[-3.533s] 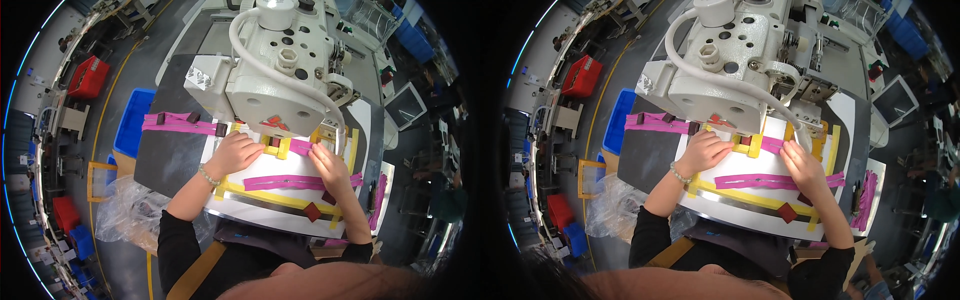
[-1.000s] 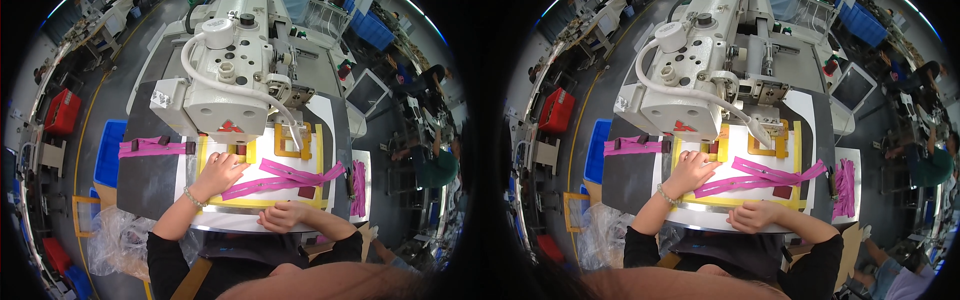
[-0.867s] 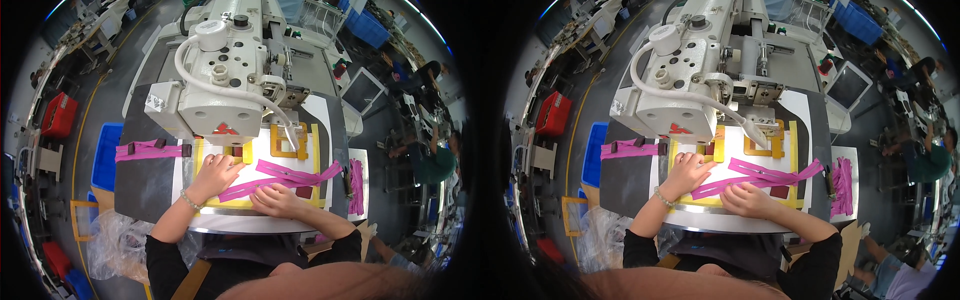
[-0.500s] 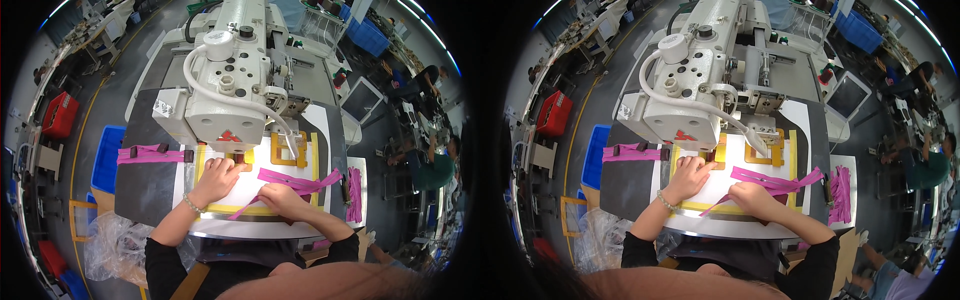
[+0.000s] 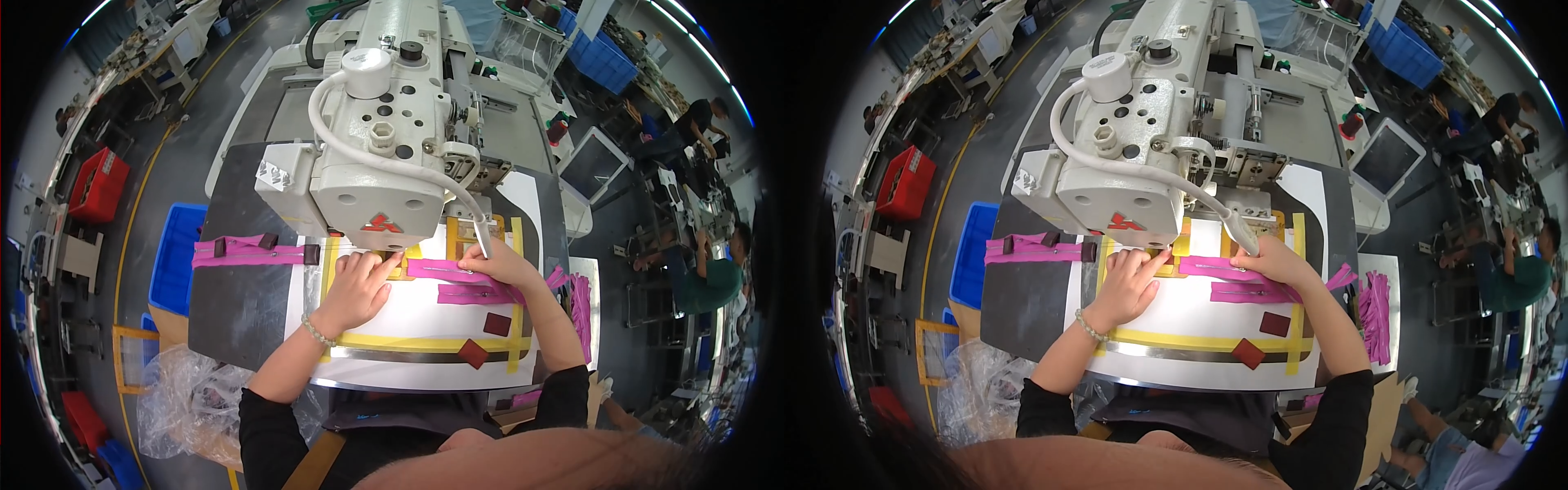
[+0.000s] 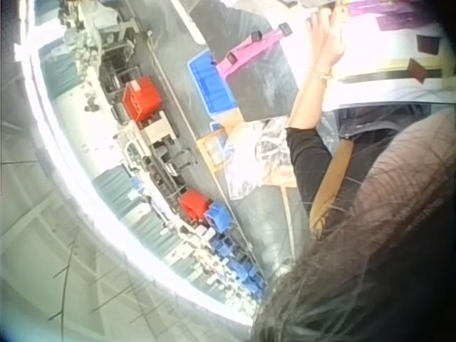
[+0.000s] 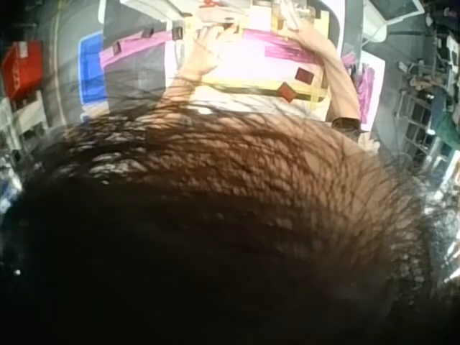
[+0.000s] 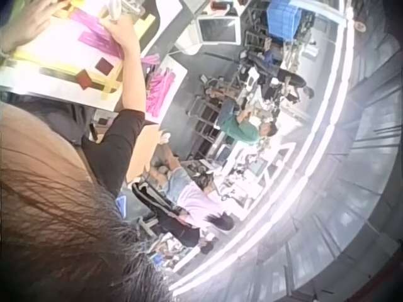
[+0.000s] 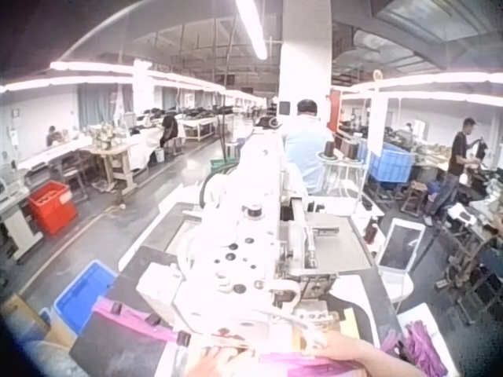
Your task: Manually assembling small components onto pink zipper strips using a specialized sewing or assembly machine.
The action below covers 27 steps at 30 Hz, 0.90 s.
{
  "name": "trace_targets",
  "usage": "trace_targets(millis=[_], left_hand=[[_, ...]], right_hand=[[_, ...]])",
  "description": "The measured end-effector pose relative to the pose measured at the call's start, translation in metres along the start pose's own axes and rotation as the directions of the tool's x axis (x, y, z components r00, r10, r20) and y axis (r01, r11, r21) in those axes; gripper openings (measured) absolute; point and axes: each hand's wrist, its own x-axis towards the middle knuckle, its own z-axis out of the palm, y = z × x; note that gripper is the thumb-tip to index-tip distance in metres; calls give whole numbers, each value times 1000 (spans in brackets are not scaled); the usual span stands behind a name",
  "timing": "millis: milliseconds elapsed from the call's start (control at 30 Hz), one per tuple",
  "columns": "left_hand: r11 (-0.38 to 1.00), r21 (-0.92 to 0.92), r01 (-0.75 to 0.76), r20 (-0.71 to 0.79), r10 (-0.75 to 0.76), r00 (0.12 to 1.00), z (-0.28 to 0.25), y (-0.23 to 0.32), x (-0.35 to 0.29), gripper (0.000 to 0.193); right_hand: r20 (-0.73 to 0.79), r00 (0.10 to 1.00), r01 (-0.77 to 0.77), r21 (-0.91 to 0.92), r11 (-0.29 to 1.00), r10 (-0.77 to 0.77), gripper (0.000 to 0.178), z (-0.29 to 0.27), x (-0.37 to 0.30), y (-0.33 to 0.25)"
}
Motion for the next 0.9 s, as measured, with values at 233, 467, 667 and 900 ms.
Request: trace_targets(millis=[233,467,667,900], left_hand=[[1000,-9,-29,4,29,1000,-3,-1,-1,42],[994,56,-89,9,88,996,5,5,-5,26],[976,107,-189,18,188,982,10,5,-7,27],[966,208,-153,24,151,988,8,9,-5,29]], right_hand=[[32,999,8,-84,996,-5,26,-3,13,1],[28,999,-24,5,1000,24,28,2,20,2],[97,995,-42,24,999,39,24,-2,26,-7],[34,999,-44,126,991,40,24,7,24,-13]])
